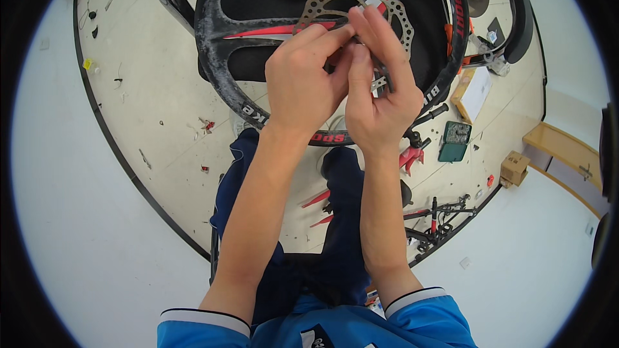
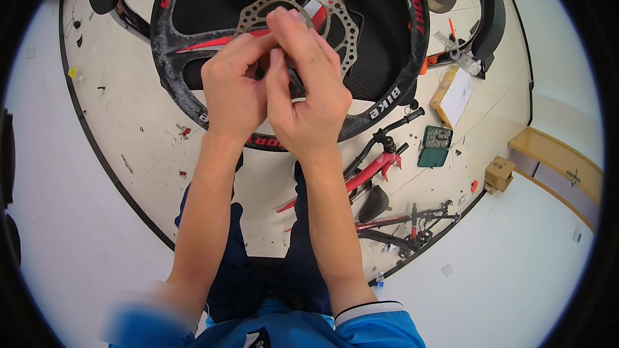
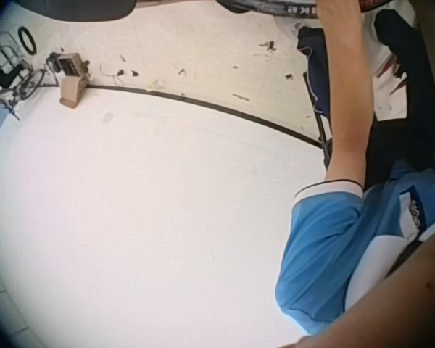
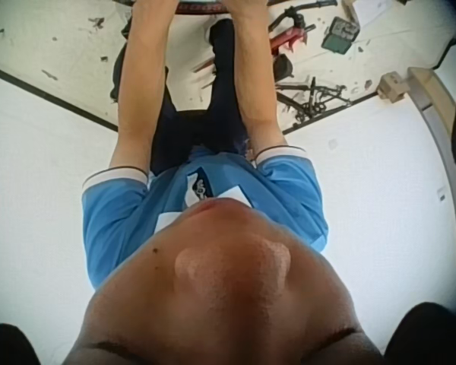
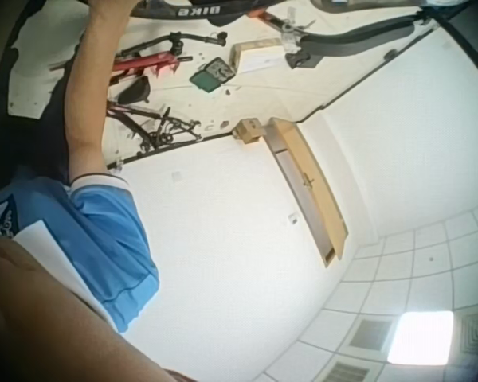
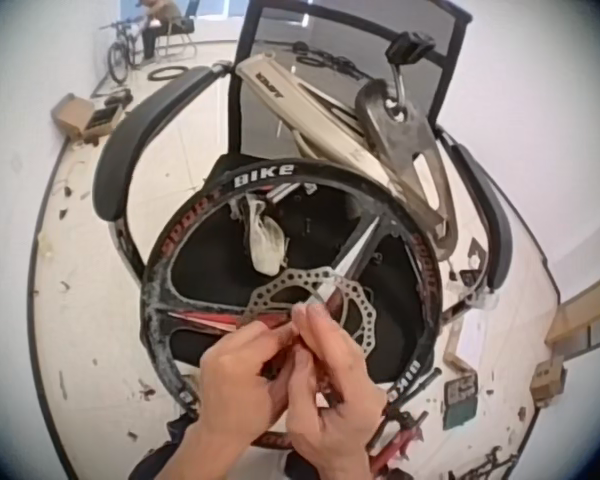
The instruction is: The person is assembling a bicycle wheel by hand. They insert small metal pins into the holes of the brake rotor attached to the wheel hub, then place a washer and a nut over the axle, and tighten it. The person repeats this process for multiple holes around the rotor.
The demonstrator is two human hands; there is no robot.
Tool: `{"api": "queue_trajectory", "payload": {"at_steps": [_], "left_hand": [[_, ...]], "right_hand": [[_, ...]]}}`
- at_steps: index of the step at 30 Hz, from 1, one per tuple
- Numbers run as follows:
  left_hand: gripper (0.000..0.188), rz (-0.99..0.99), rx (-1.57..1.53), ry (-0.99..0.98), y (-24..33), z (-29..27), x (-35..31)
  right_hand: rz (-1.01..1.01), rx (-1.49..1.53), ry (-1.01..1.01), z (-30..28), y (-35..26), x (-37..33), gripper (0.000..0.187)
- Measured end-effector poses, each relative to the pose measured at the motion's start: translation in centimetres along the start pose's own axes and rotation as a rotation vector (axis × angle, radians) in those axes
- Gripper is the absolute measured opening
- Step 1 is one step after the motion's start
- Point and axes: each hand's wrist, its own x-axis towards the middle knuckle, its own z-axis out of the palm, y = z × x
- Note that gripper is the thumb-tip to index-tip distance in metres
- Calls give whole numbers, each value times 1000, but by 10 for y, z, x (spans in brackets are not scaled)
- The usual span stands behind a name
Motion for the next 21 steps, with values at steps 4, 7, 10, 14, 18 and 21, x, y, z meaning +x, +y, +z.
{"api": "queue_trajectory", "payload": {"at_steps": [4,7,10,14,18,21], "left_hand": [[18,2,43,25,-1,0,1],[16,-23,44,44,0,-1,1],[13,-46,-28,79,0,1,1],[15,31,-18,53,-7,1,2],[19,9,-12,28,-1,-2,3],[24,-23,29,14,4,-7,3]], "right_hand": [[-117,-86,-10,0,9,-1,32],[-67,-80,31,1,7,-3,28],[-3,-74,85,-1,5,-5,24],[-14,-37,124,-3,9,-6,24],[2,-31,115,-3,6,-5,26],[-36,-55,118,-4,6,-2,27]]}}
